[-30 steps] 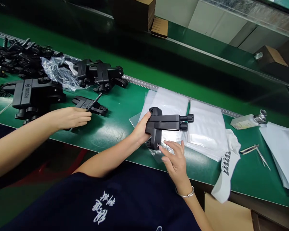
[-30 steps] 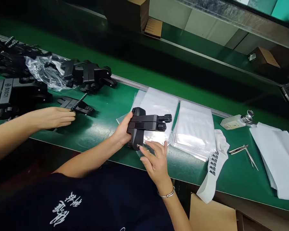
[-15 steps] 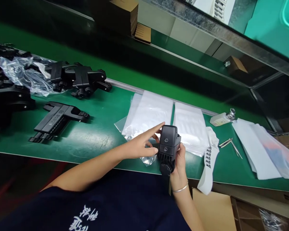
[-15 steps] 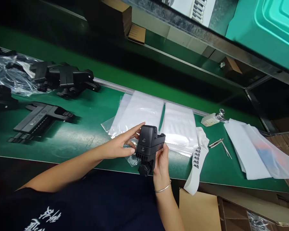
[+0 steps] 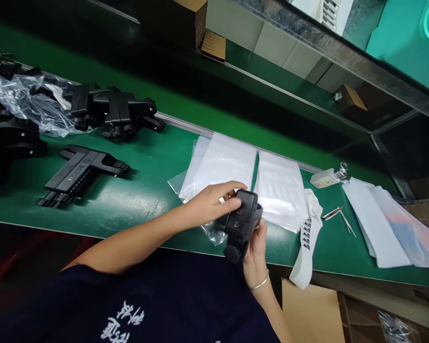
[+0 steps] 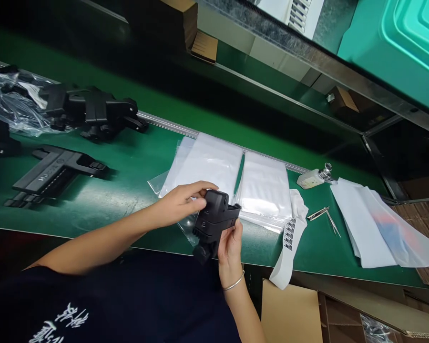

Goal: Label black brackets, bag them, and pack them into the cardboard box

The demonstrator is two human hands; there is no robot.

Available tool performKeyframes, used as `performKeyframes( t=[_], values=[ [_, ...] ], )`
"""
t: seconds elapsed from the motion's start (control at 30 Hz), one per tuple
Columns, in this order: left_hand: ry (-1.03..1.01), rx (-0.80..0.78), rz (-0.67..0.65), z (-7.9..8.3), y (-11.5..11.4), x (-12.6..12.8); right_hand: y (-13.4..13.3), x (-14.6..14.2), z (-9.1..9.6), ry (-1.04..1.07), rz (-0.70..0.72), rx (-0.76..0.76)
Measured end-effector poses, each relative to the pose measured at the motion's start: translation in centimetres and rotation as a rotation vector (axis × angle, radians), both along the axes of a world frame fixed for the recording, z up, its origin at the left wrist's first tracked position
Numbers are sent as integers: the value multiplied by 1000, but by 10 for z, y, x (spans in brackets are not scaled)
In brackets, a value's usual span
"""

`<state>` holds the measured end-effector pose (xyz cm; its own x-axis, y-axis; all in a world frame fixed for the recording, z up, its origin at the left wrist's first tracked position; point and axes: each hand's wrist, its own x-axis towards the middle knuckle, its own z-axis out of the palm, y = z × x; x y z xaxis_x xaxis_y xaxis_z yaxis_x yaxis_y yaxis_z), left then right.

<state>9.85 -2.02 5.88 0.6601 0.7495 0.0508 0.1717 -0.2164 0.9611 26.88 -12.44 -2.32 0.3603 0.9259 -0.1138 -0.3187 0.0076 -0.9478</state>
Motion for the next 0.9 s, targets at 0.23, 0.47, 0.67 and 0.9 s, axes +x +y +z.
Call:
performKeyframes(
  t=[0.23, 0.47, 0.67, 0.9],
  values=[
    [-44, 256, -76, -29, -18, -39, -9, 14, 14, -90, -102, 210],
    [-311, -519, 29, -34, -16, -45, 1, 17, 27, -173, 58, 46],
    [-473, -1188, 143, -63, -20, -34, 11, 13, 32, -154, 81, -70],
    [-471, -1261, 168, -65, -17, -32, 7, 12, 37, -317, 67, -46]
  ],
)
